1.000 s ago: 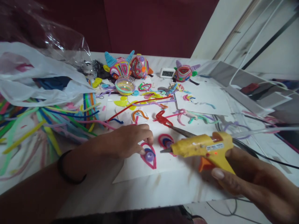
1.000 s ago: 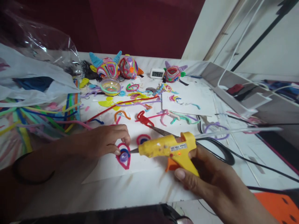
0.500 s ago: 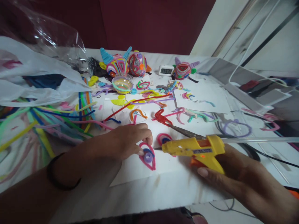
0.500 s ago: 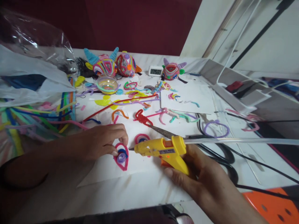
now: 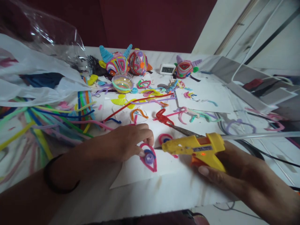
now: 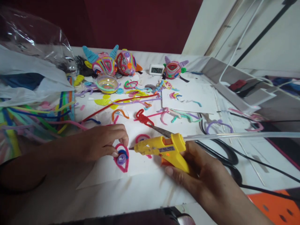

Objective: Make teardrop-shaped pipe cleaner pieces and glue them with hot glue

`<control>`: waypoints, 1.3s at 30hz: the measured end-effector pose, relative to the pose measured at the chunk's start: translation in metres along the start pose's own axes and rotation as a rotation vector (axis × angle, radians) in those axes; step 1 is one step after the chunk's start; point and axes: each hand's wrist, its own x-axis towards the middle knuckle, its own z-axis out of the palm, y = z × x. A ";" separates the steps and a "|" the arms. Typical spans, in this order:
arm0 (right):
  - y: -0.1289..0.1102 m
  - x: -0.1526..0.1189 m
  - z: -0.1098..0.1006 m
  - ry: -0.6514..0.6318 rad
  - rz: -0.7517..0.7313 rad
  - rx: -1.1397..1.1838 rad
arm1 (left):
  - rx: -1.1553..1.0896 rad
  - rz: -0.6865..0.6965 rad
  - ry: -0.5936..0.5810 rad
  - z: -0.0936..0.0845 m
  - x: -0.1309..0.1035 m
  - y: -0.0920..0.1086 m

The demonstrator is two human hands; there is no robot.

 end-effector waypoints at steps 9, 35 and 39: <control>-0.005 0.004 0.003 -0.073 -0.003 0.034 | 0.022 -0.007 -0.019 -0.002 0.001 0.002; 0.001 0.001 -0.008 -0.195 0.104 0.089 | 0.062 0.003 -0.029 -0.001 0.001 0.000; 0.007 -0.003 -0.012 -0.159 0.148 0.082 | 0.090 -0.002 -0.033 -0.001 0.002 0.000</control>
